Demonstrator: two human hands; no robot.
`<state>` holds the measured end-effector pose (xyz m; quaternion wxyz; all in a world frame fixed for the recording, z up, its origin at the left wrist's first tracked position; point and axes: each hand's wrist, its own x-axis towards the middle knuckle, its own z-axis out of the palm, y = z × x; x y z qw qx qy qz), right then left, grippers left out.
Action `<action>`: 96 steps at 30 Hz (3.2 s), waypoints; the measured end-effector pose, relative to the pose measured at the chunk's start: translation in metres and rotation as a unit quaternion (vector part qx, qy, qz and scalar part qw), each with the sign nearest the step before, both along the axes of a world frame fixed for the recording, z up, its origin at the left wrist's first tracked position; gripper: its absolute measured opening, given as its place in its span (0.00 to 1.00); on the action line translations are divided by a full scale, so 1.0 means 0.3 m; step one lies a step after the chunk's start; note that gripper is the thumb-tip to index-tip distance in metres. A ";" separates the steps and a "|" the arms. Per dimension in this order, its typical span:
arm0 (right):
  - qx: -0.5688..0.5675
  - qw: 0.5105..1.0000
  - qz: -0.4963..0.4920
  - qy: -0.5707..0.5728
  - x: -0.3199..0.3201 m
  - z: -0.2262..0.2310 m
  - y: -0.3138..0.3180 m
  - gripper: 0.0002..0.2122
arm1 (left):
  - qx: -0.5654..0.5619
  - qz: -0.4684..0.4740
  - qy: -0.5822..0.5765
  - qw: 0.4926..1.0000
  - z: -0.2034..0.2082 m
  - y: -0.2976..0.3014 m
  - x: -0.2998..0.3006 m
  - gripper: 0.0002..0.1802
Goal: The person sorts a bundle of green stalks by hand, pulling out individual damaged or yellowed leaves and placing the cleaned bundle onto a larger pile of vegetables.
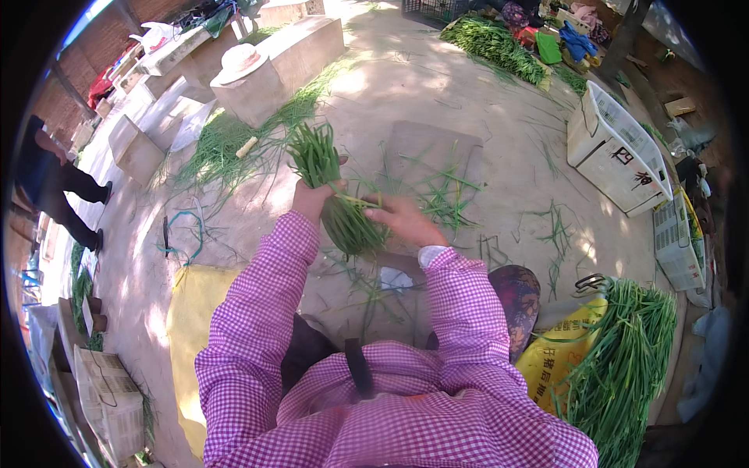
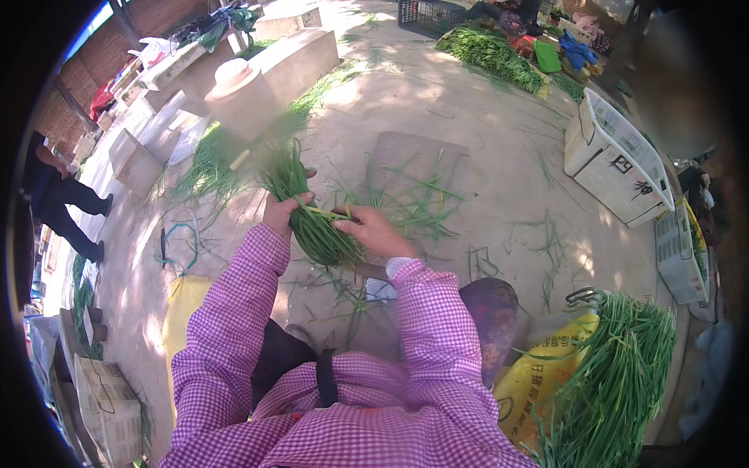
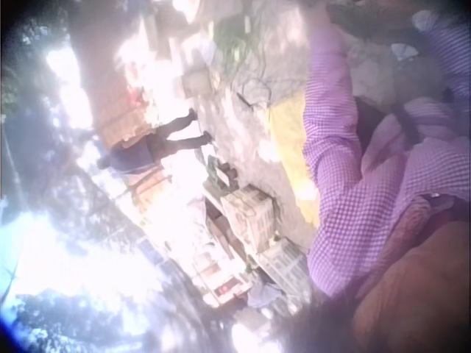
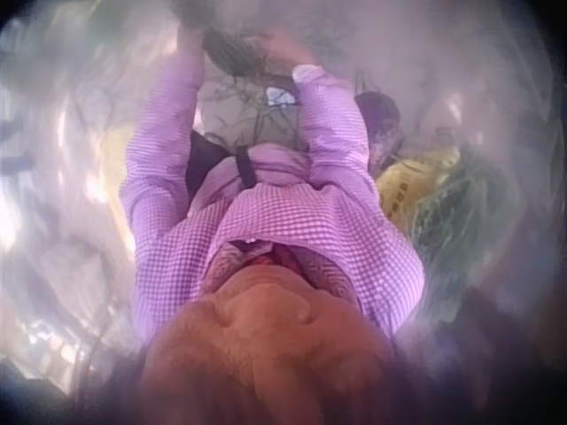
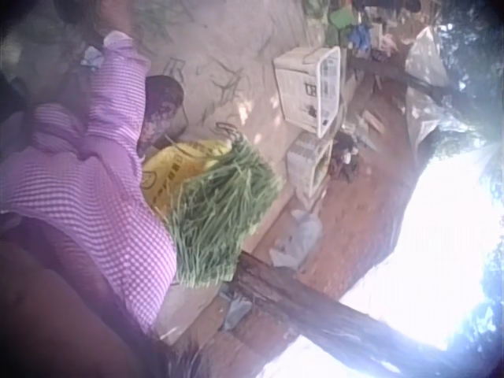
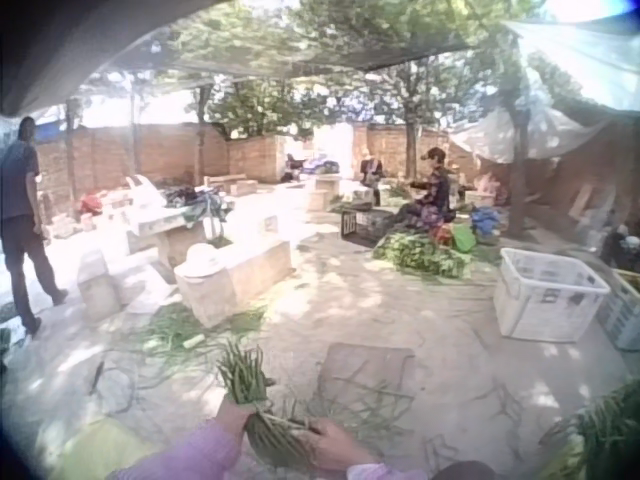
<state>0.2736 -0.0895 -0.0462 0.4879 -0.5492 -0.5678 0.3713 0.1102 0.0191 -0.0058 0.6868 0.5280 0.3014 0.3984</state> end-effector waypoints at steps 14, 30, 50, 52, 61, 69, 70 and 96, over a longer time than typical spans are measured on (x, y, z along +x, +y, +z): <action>0.091 0.833 -0.286 0.464 0.170 -0.034 -0.034 0.13 | -0.109 0.104 -0.154 0.977 0.102 0.121 -0.371 0.12; -0.074 0.918 0.073 0.382 -0.284 0.033 0.025 0.24 | -0.212 0.179 -0.274 0.921 0.006 0.218 -0.592 0.14; -0.003 0.928 -0.111 0.355 -0.074 0.116 -0.013 0.11 | -0.117 0.315 -0.251 0.908 0.010 0.273 -0.585 0.11; -0.024 0.924 -0.069 0.376 -0.128 0.115 -0.001 0.10 | -0.118 0.325 -0.230 0.910 0.015 0.252 -0.536 0.11; -0.119 0.877 -0.049 0.464 -0.260 0.066 0.037 0.11 | -0.078 0.267 -0.224 0.934 0.001 0.170 -0.392 0.10; -0.088 0.866 0.024 0.492 -0.196 0.095 0.007 0.10 | -0.098 0.329 -0.203 0.917 0.047 0.214 -0.459 0.12; -0.102 0.895 0.008 0.433 -0.194 0.099 0.005 0.09 | -0.105 0.333 -0.204 0.915 0.054 0.205 -0.452 0.12; -0.021 0.946 0.023 0.323 -0.240 0.167 -0.015 0.16 | -0.233 0.276 -0.236 0.902 0.018 0.224 -0.494 0.23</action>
